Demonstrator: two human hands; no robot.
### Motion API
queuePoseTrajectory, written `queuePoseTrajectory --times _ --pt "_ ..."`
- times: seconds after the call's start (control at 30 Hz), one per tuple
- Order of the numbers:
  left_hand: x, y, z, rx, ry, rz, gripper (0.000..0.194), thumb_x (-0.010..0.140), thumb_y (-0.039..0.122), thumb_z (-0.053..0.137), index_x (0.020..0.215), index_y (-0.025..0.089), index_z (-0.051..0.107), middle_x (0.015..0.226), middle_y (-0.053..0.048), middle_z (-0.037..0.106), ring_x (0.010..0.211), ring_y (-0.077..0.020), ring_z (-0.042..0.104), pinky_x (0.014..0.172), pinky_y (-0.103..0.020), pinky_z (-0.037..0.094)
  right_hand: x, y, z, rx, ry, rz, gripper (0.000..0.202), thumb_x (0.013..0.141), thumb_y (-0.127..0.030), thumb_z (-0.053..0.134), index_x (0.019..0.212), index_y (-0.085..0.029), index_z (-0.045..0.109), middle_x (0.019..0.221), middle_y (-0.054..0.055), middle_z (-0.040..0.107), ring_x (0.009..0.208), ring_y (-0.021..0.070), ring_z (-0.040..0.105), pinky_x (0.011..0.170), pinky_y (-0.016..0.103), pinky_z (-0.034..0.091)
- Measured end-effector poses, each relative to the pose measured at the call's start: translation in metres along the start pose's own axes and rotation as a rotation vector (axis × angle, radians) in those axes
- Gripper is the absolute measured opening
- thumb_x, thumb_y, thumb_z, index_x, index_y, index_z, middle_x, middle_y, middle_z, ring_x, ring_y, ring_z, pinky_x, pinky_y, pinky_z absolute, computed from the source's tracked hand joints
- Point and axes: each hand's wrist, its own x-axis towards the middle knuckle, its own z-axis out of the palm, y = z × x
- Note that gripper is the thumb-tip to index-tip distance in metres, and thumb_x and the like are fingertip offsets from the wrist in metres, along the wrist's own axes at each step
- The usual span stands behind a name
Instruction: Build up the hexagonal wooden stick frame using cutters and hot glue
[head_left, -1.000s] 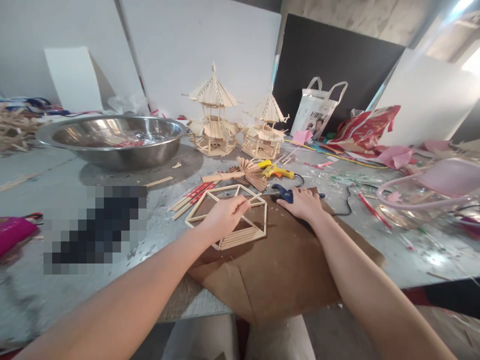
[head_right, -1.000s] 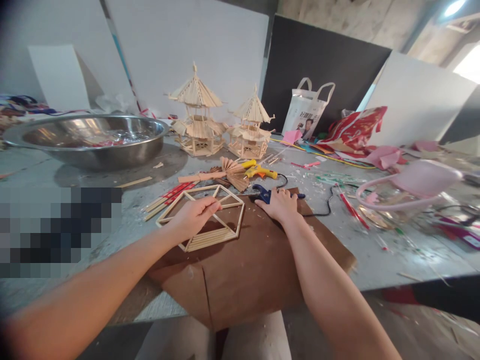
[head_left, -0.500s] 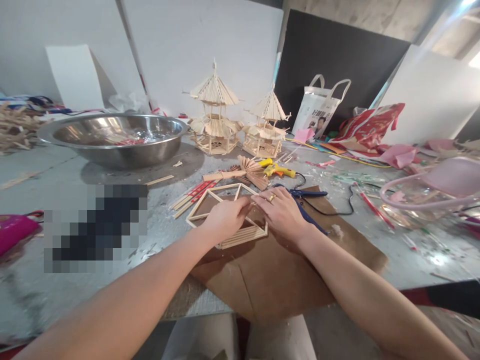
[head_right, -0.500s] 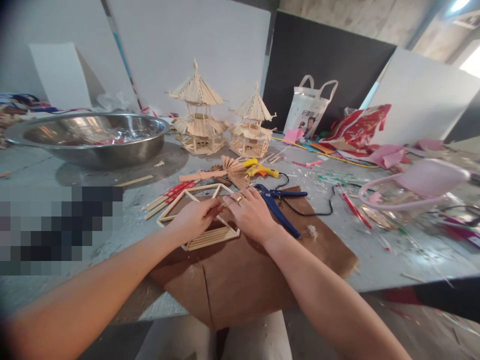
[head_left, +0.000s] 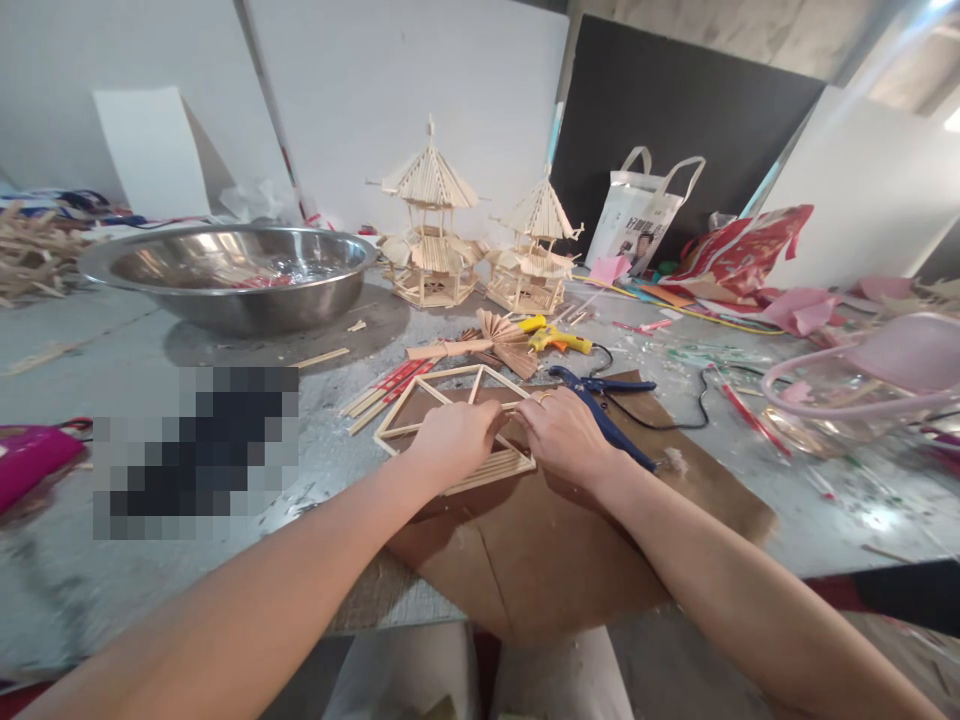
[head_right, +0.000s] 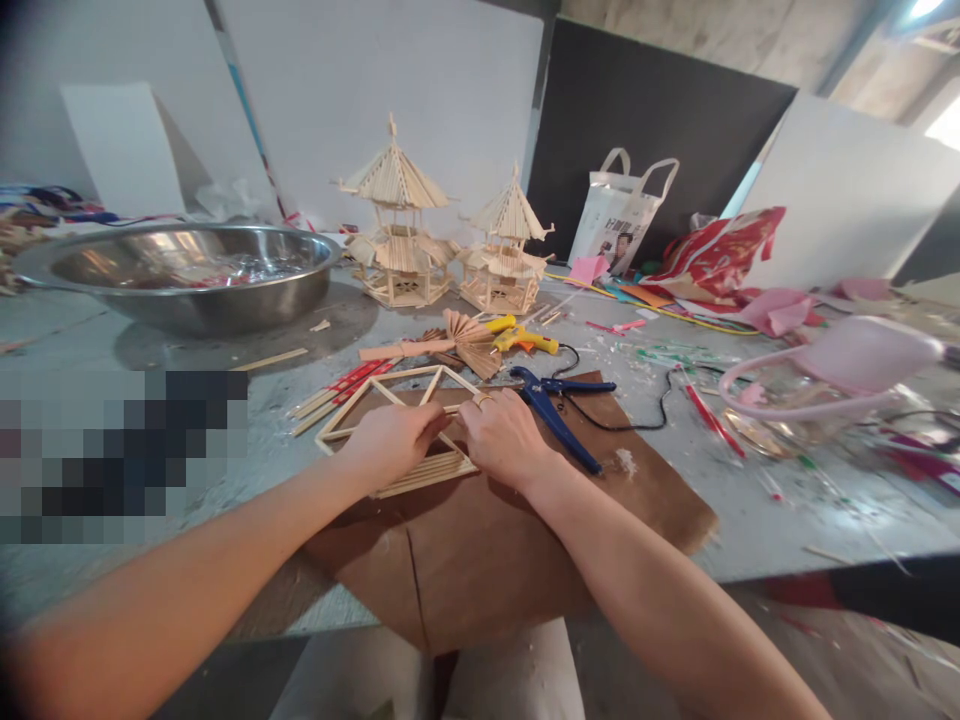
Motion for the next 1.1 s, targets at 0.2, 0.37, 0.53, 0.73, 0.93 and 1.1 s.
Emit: queuePoseTrajectory --times 0.2,0.37,0.53,0.73,0.93,1.1 --pt "-0.002 0.002 -0.001 0.013 -0.001 0.003 0.037 0.083 0.035 0.026 0.088 0.018 0.058 0.071 -0.010 0.062 0.070 -0.0246 0.059 0.059 -0.032 0.040 -0.001 -0.002 0.003 -0.031 0.009 0.028 0.024 0.082 -0.019 0.033 0.072 -0.016 0.055 0.066 0.007 0.059 0.064 0.0172 0.052 0.060 0.029 0.026" --pt "-0.001 0.008 0.001 0.021 0.013 -0.040 0.032 0.082 0.030 0.027 0.086 0.018 0.056 0.069 -0.010 0.061 0.067 -0.0246 0.059 0.056 -0.032 0.039 0.002 -0.012 -0.002 -0.020 0.023 0.092 0.032 0.085 -0.025 0.029 0.068 -0.017 0.055 0.061 0.006 0.060 0.059 0.0167 0.053 0.056 0.029 0.025" --pt "0.006 0.001 -0.002 -0.184 0.055 -0.004 0.033 0.083 0.034 0.026 0.084 0.018 0.055 0.069 -0.007 0.060 0.066 -0.0209 0.056 0.057 -0.029 0.036 0.005 -0.002 -0.009 0.089 0.043 0.199 0.034 0.087 -0.030 0.027 0.075 -0.019 0.057 0.070 0.004 0.063 0.068 0.0158 0.056 0.060 0.026 0.030" --pt "0.011 -0.012 -0.007 -0.684 -0.038 0.083 0.033 0.082 0.036 0.031 0.084 0.014 0.055 0.061 0.000 0.052 0.056 -0.0111 0.045 0.053 -0.022 0.033 0.000 0.037 -0.001 0.137 0.049 0.439 0.032 0.085 -0.034 0.030 0.089 -0.022 0.059 0.083 0.003 0.065 0.078 0.0171 0.058 0.064 0.025 0.036" --pt "0.008 -0.016 -0.011 -0.924 -0.217 0.010 0.032 0.079 0.038 0.035 0.098 0.015 0.046 0.073 -0.001 0.062 0.046 -0.0072 0.039 0.045 -0.020 0.030 0.000 0.049 0.008 0.171 -0.007 0.487 0.031 0.083 -0.029 0.033 0.098 -0.023 0.059 0.096 0.003 0.064 0.088 0.0182 0.056 0.074 0.028 0.039" --pt "0.010 -0.018 -0.014 -0.547 -0.137 0.000 0.027 0.072 0.040 0.046 0.074 0.016 0.058 0.074 -0.003 0.063 0.064 -0.0133 0.052 0.059 -0.024 0.036 0.000 0.051 0.008 0.187 0.045 0.522 0.027 0.081 -0.031 0.039 0.093 -0.025 0.063 0.092 0.001 0.065 0.085 0.0168 0.056 0.074 0.027 0.041"
